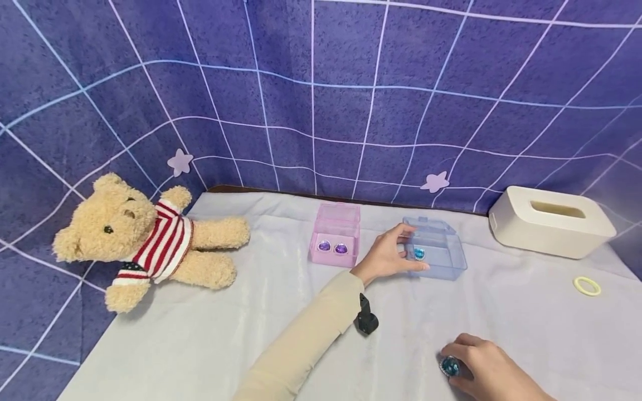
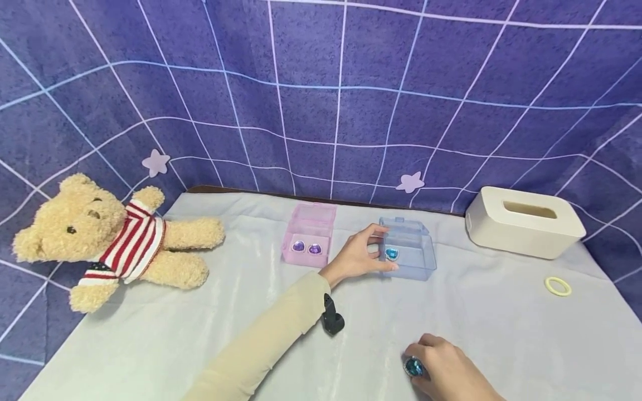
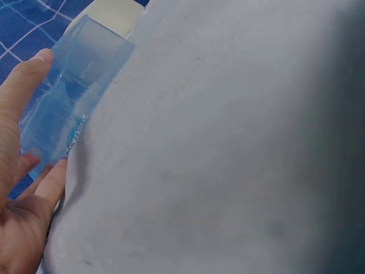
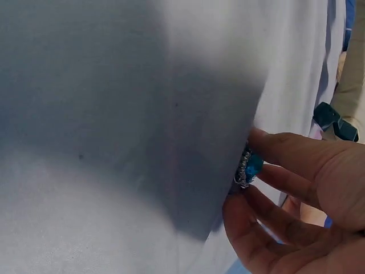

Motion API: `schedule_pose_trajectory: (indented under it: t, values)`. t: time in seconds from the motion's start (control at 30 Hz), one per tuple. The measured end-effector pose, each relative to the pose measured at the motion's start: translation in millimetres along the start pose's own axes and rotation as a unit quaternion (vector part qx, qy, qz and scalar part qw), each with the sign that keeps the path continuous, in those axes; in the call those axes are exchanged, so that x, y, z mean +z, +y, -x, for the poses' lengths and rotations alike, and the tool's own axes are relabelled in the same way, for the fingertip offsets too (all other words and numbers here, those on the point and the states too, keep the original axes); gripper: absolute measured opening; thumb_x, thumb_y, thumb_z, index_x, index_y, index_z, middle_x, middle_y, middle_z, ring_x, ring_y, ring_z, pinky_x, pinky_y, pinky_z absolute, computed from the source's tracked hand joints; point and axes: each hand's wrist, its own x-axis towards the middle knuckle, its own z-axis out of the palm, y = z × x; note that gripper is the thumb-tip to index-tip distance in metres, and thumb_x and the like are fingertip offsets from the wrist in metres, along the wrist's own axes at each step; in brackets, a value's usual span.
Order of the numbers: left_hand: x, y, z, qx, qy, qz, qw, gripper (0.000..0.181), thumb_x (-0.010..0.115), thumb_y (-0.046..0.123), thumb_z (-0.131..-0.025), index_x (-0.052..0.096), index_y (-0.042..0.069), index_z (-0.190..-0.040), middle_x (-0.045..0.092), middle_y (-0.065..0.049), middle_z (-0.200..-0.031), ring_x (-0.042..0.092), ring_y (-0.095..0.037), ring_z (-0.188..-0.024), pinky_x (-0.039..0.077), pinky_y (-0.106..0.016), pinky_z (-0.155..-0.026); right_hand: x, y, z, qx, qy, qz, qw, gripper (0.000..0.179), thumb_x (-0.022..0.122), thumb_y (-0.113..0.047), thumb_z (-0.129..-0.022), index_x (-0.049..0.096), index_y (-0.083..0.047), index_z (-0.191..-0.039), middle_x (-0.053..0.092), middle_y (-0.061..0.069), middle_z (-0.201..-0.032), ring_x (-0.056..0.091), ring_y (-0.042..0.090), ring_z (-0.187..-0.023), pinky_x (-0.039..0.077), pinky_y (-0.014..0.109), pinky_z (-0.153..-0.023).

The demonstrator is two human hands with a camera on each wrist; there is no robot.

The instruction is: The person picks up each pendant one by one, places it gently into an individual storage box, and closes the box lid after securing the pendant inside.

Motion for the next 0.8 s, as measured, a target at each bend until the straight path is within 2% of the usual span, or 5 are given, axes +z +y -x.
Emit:
schedule_pose_trajectory:
  t: [0.23, 0.5, 0.8]
  values:
    - [0.0, -2.1, 0.8, 0.001, 0.002, 0.004, 1.0, 0.08, 0.091, 0.017, -0.065, 0.051, 0.01, -0.134, 0.057, -0.012, -0.129, 0.058, -0.019, -0.116, 0.054, -0.016, -0.089, 1.2, 2.8, 1.0, -0.029, 0.004, -0.002, 0.9996, 0.023, 0.082, -0.018, -0.074, 0.072, -0.014, -0.094, 0.062, -0.009, -0.087, 0.06, 0.004, -0.073, 0.055, 0.023, -0.06]
    - [0.4, 0.0, 0.3, -0.002, 0.003, 0.005, 1.0, 0.08, 0.091, 0.017, -0.065, 0.051, 0.01, -0.134, 0.057, -0.011, -0.129, 0.057, -0.016, -0.116, 0.054, -0.015, -0.089, 2.6, 3.2, 1.4, -0.004, 0.004, 0.004, 1.0, 0.021, 0.081, -0.02, -0.076, 0.072, -0.016, -0.094, 0.062, -0.01, -0.09, 0.06, 0.004, -0.074, 0.056, 0.025, -0.061]
    - [0.3, -0.7, 1.7, -0.004, 0.002, 0.001, 1.0, 0.081, 0.092, 0.019, -0.065, 0.051, 0.012, -0.134, 0.057, -0.008, -0.129, 0.056, -0.013, -0.115, 0.054, -0.014, -0.09, 5.1, 4.6, 2.2, -0.019, 0.012, 0.007, 0.9997, 0.022, 0.08, -0.019, -0.076, 0.072, -0.013, -0.095, 0.062, -0.007, -0.089, 0.057, 0.001, -0.072, 0.054, 0.023, -0.059]
